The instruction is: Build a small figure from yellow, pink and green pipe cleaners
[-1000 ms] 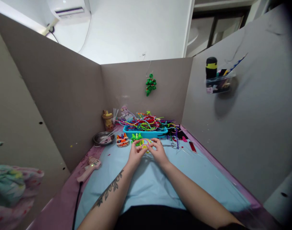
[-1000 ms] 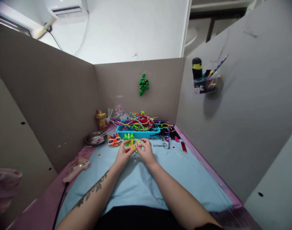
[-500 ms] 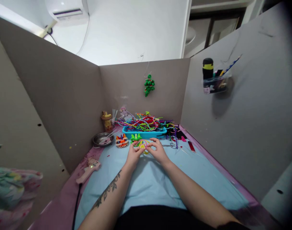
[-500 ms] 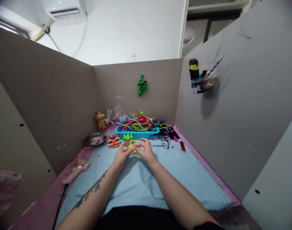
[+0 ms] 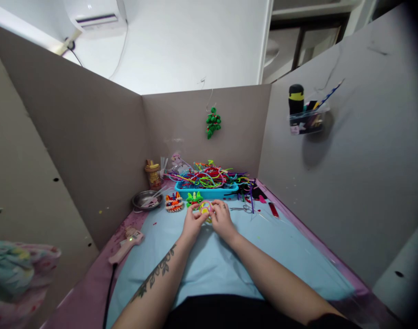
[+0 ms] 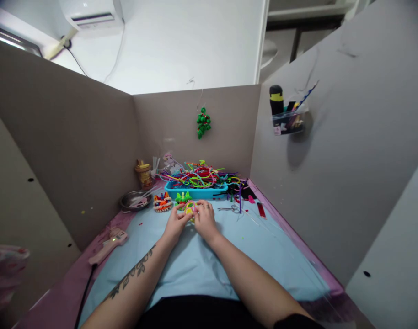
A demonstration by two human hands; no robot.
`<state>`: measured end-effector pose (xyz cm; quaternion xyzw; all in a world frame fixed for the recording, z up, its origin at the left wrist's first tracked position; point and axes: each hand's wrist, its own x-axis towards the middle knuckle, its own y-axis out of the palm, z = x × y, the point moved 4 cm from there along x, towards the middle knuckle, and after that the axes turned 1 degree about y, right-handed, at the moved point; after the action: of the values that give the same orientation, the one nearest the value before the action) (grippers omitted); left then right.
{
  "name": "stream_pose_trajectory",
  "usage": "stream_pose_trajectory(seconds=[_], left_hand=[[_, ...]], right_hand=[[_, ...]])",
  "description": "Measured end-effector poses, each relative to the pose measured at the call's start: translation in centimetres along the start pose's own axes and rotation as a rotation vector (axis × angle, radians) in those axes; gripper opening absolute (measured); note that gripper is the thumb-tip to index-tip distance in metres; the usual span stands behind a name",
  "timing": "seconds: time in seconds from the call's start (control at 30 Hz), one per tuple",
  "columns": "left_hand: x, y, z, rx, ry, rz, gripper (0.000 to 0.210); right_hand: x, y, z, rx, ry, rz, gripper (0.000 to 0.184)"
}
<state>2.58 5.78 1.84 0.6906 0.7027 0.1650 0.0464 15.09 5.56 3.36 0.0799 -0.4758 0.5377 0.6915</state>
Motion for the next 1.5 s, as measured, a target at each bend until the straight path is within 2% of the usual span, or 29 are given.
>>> stream_pose_trajectory(seconds=[0.23, 0.4, 0.57, 0.73, 1.0, 1.13, 1.23, 1.37, 1.5], left_hand=[[0.1, -0.2, -0.5, -0.019, -0.042, -0.009, 0.069], [0.3, -0.5, 0.0, -0.035, -0.092, -0.002, 0.071], [0.3, -0.6, 0.2, -0.092, -0.142, 0.031, 0.063], [0.3, -0.7, 0.5, -0.129, -0.189, 0.000, 0.059], [0.0, -0.3, -0.2, -0.074, -0.121, -0.023, 0.065], [0.3, -0.7, -0.4, -0.032, -0.070, -0.041, 0.064], [0.6, -1.0, -0.6, 0.009, -0.046, -0.048, 0.064], [0.6, -0.7, -0.8, 0.018, 0.004, 0.009, 0.062], [0.4, -0.4, -0.7, 0.053, 0.030, 0.063, 0.058]], right_hand=[[0.6, -0.7, -0.1, 0.125, 0.078, 0.021, 0.013], [0.7, -1.1, -0.2, 0.119, 0.056, 0.032, 0.010], [0.5, -1.0, 0.4, 0.097, 0.019, 0.027, 0.007], [0.3, -0.6, 0.8, 0.083, -0.006, 0.016, 0.007], [0.0, -0.4, 0.6, 0.089, 0.014, -0.021, 0.005], [0.4, -0.5, 0.0, 0.146, 0.075, 0.003, 0.008], [0.7, -0.6, -1.0, 0.237, 0.178, 0.019, 0.014], [0.8, -0.3, -1.8, 0.324, 0.333, 0.084, 0.014], [0.7, 0.0, -2.0, 0.366, 0.402, 0.140, 0.012]])
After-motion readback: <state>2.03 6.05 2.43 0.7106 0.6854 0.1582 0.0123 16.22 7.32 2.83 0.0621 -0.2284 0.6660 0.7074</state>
